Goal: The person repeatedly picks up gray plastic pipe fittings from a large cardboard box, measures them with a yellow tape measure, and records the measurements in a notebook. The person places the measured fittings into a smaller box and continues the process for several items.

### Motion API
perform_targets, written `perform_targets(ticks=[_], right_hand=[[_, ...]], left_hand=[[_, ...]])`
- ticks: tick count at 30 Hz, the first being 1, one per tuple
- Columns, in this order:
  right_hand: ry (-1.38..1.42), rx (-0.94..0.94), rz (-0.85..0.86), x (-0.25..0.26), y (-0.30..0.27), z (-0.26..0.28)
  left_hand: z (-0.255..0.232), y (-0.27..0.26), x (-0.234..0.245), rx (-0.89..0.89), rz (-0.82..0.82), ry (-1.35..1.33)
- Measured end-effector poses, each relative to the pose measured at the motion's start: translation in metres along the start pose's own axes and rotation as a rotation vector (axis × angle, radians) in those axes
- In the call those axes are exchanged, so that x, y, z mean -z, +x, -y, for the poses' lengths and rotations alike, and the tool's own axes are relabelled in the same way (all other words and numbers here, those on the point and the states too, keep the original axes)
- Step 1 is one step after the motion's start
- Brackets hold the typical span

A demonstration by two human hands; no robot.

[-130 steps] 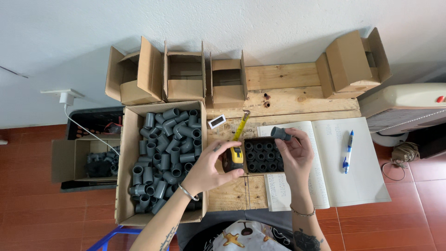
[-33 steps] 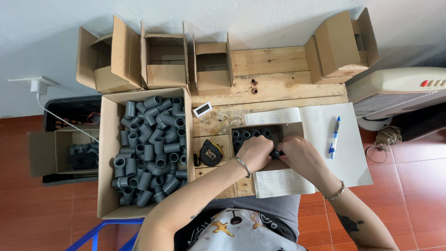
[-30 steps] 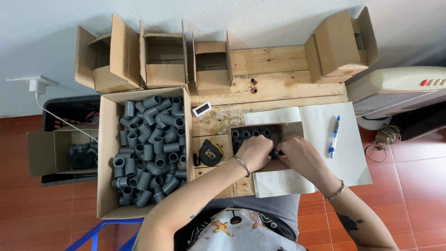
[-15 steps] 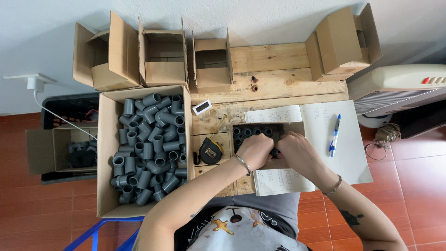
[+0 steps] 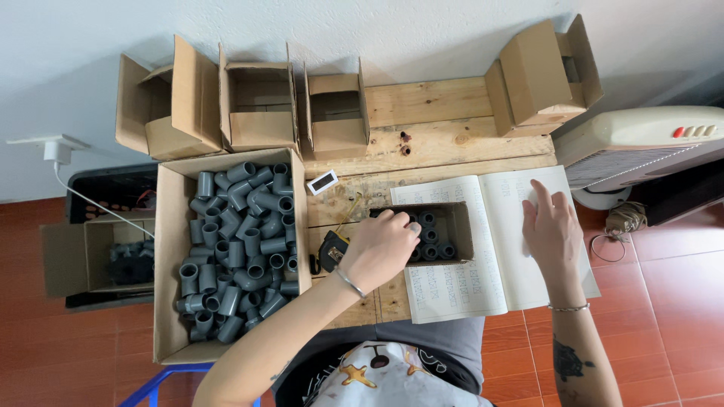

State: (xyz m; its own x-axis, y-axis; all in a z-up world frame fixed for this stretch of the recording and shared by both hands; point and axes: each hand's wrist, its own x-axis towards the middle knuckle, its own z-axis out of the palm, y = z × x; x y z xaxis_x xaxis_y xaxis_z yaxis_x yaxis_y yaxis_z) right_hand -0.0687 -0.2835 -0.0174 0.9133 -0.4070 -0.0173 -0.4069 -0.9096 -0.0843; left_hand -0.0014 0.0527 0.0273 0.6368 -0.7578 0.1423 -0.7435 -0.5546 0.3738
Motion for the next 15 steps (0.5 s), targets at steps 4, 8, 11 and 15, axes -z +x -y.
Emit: perform_targets(ticks=[4,8,11,15], right_hand=[[-0.028,-0.114,0.013,-0.023,-0.011,-0.004],[0.076,-0.074,0.018,-0.016,-0.020,0.000],[0.047,-0.050,-0.009,-0.029,-0.016,-0.019],[0.617,-0.047,-0.089,-0.035,-0.009,-0.034]], left_hand=[[0.017,-0.009,-0.014,-0.113,-0.252,0.168],[0.022,-0.012,-0.025,-0.114,-0.342,0.213],[0.021,-0.012,-0.026,-0.123,-0.359,0.217],[0.021,-0.012,-0.023,-0.150,-0.373,0.218]])
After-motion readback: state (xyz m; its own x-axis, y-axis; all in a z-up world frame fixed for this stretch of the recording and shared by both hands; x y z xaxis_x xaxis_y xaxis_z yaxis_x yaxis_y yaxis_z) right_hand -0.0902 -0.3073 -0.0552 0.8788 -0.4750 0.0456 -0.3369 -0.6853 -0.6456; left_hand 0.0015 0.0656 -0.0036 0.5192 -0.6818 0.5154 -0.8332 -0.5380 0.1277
